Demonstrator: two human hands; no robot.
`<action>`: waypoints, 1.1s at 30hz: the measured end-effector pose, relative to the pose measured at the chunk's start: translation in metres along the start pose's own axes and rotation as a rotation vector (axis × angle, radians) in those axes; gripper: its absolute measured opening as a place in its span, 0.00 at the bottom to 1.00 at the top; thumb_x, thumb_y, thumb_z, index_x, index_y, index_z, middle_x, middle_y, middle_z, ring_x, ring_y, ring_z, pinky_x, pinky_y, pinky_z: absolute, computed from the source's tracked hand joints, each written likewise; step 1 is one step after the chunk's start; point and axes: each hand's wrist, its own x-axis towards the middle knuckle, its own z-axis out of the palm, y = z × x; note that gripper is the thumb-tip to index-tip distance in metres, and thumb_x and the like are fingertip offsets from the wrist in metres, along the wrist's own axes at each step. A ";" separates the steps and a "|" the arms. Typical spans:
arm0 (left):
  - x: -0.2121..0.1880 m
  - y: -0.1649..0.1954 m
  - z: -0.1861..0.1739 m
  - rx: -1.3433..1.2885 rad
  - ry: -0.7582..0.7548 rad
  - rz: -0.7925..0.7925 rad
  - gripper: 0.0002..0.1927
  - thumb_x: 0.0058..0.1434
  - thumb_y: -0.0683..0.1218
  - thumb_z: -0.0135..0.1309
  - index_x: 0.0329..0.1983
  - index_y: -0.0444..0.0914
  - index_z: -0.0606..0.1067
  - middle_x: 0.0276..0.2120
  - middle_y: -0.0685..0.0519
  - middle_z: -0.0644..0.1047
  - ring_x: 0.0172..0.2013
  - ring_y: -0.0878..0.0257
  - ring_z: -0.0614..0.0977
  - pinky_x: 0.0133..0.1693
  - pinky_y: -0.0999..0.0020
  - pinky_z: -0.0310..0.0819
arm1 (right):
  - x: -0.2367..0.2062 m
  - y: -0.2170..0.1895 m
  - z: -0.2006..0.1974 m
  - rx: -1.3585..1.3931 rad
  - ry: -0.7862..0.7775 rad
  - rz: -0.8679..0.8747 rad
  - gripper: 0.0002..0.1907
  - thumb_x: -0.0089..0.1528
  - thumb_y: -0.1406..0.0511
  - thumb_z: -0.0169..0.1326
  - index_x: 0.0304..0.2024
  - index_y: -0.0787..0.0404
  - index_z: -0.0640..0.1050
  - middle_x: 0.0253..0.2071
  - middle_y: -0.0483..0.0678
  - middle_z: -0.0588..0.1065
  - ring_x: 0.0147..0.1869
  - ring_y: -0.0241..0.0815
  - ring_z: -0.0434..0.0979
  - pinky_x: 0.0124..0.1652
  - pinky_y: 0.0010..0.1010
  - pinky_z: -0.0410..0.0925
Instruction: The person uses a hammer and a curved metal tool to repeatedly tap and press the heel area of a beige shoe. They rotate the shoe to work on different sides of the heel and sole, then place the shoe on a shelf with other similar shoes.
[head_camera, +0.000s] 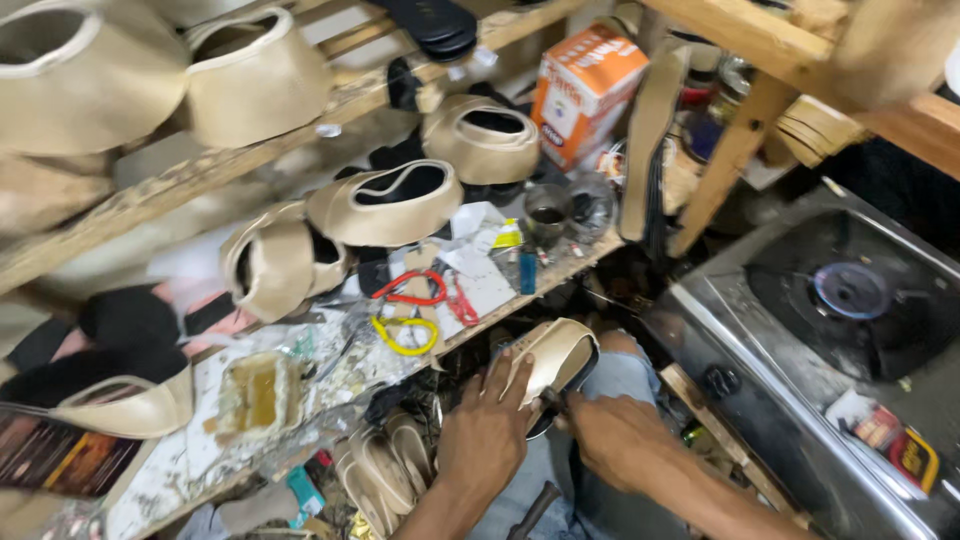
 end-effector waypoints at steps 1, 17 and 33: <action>0.000 -0.003 -0.001 -0.030 -0.027 -0.029 0.31 0.64 0.53 0.52 0.71 0.44 0.64 0.68 0.45 0.66 0.56 0.37 0.75 0.51 0.53 0.74 | 0.000 0.000 -0.002 0.049 0.023 0.017 0.13 0.65 0.63 0.49 0.51 0.61 0.72 0.40 0.62 0.79 0.49 0.65 0.79 0.46 0.52 0.70; 0.024 -0.033 -0.011 -0.524 -0.296 -0.065 0.36 0.65 0.58 0.49 0.73 0.40 0.58 0.70 0.42 0.63 0.64 0.45 0.69 0.59 0.58 0.67 | 0.021 0.001 0.015 0.096 0.191 -0.108 0.16 0.60 0.69 0.46 0.51 0.61 0.72 0.32 0.61 0.79 0.40 0.65 0.80 0.39 0.53 0.71; 0.071 -0.026 0.020 -0.277 -0.640 -0.180 0.42 0.69 0.60 0.44 0.74 0.28 0.49 0.72 0.34 0.53 0.68 0.42 0.63 0.66 0.57 0.58 | -0.036 0.047 0.056 0.336 0.174 0.073 0.13 0.62 0.66 0.50 0.49 0.61 0.74 0.36 0.63 0.79 0.43 0.65 0.81 0.43 0.52 0.71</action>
